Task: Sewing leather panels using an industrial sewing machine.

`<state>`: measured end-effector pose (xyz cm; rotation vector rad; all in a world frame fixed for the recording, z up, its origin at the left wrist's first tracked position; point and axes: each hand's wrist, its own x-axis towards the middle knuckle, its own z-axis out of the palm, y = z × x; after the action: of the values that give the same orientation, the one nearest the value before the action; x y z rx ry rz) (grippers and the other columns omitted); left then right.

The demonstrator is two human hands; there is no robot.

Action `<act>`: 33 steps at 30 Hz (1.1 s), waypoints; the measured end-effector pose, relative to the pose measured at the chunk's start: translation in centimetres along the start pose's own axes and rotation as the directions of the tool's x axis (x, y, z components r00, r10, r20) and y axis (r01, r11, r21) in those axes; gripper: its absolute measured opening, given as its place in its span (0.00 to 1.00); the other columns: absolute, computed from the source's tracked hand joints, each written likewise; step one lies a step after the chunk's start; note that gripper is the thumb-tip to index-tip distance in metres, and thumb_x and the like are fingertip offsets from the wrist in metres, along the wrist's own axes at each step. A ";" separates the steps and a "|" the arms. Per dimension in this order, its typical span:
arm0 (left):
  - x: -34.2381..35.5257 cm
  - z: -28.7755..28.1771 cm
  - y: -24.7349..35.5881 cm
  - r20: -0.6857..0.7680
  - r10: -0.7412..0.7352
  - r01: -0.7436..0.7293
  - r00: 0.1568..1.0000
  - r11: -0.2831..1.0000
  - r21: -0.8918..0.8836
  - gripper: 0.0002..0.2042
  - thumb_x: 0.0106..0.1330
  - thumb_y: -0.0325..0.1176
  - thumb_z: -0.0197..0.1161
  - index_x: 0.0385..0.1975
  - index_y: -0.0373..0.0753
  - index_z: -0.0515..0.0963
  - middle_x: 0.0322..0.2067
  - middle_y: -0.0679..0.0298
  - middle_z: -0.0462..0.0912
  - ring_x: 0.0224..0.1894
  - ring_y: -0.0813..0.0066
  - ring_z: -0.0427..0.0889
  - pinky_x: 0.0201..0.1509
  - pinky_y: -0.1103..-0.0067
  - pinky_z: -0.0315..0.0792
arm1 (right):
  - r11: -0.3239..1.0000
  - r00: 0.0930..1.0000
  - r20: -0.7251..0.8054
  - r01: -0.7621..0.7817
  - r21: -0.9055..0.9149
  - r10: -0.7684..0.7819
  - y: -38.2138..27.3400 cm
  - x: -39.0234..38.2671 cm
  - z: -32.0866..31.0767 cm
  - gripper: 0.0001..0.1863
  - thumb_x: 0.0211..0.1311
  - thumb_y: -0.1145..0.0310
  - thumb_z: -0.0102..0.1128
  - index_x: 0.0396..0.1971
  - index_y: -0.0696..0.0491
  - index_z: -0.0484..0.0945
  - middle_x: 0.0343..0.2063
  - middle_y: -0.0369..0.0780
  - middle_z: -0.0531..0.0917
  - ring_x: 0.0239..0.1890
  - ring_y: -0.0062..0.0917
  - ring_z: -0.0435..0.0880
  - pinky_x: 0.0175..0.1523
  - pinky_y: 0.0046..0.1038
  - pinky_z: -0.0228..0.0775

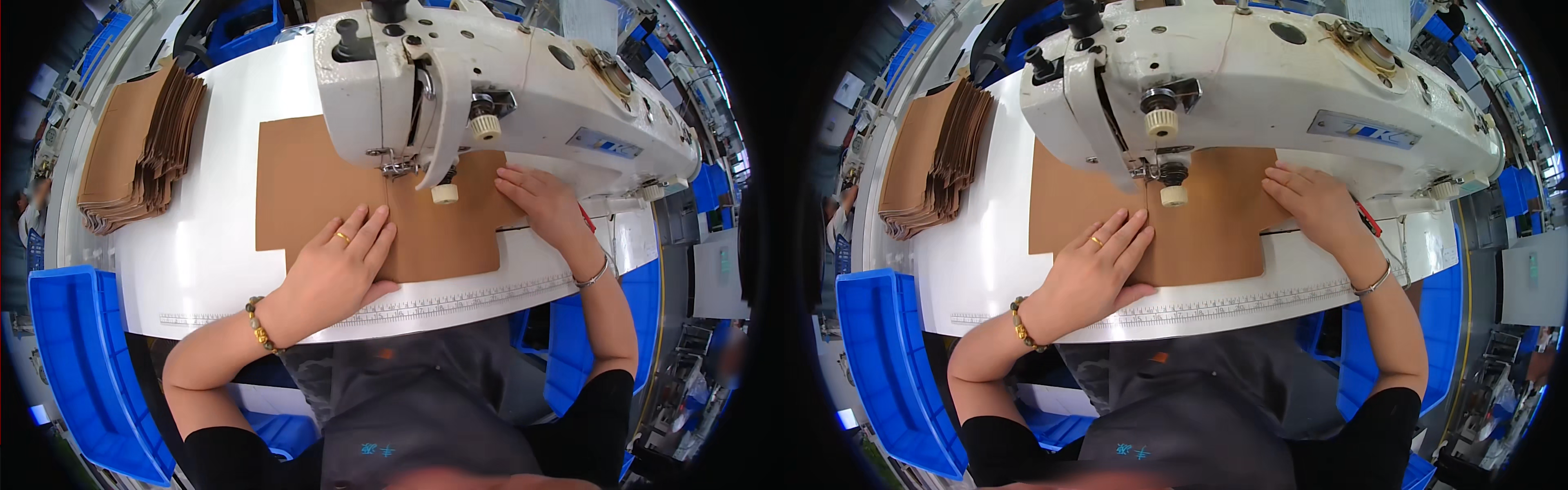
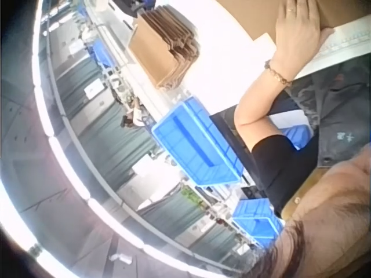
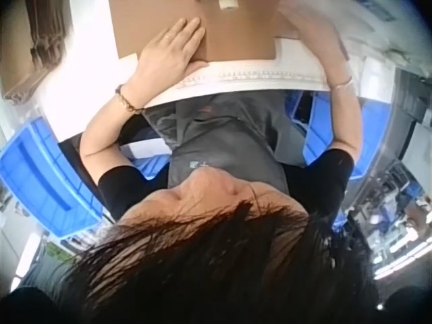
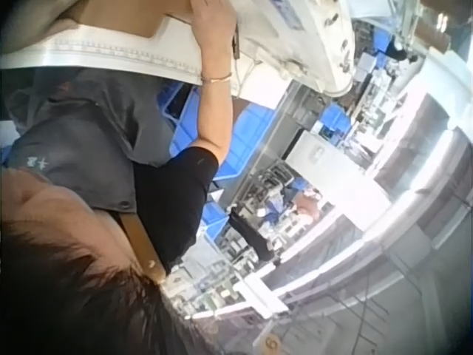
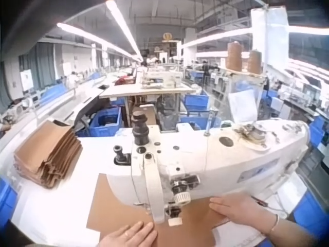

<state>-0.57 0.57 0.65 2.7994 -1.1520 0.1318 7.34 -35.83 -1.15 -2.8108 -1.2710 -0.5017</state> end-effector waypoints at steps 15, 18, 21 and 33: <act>1.3 0.6 -0.8 -0.084 -0.003 0.002 0.996 1.000 -0.017 0.32 0.64 0.52 0.67 0.61 0.33 0.76 0.64 0.53 0.78 0.65 0.55 0.78 0.67 0.65 0.73 | 0.979 0.952 -0.305 0.054 0.197 0.008 -5.6 9.7 5.9 0.06 0.54 0.65 0.67 0.26 0.52 0.86 0.22 0.37 0.85 0.24 0.31 0.83 0.28 0.27 0.74; 1.3 1.0 -1.2 -0.158 -0.025 0.013 0.987 0.997 -0.077 0.28 0.65 0.48 0.69 0.58 0.34 0.79 0.61 0.56 0.81 0.62 0.58 0.81 0.63 0.67 0.76 | 0.986 0.928 -0.368 0.111 0.127 -0.057 -6.0 10.9 6.7 0.08 0.53 0.66 0.69 0.18 0.51 0.85 0.16 0.36 0.83 0.22 0.30 0.85 0.26 0.27 0.74; 1.3 1.2 -1.9 -0.225 -0.070 0.047 0.972 0.993 -0.107 0.20 0.64 0.40 0.70 0.52 0.35 0.82 0.54 0.58 0.86 0.58 0.60 0.84 0.56 0.70 0.80 | 0.989 0.932 -0.356 0.114 0.097 -0.072 -6.8 11.0 4.7 0.06 0.57 0.68 0.68 0.23 0.51 0.84 0.19 0.35 0.84 0.21 0.29 0.85 0.25 0.30 0.74; 3.5 2.1 -3.7 -0.414 -0.153 0.105 0.897 0.985 -0.135 0.10 0.63 0.32 0.68 0.44 0.41 0.84 0.33 0.67 0.84 0.36 0.69 0.83 0.36 0.74 0.80 | 0.999 0.965 -0.261 0.046 0.018 -0.039 -8.2 9.3 4.7 0.10 0.65 0.67 0.66 0.45 0.45 0.86 0.37 0.29 0.86 0.39 0.26 0.87 0.41 0.35 0.78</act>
<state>4.60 0.50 -1.26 2.5573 -0.8386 0.6117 8.35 -22.88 -3.84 -2.5934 -1.2742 -0.8206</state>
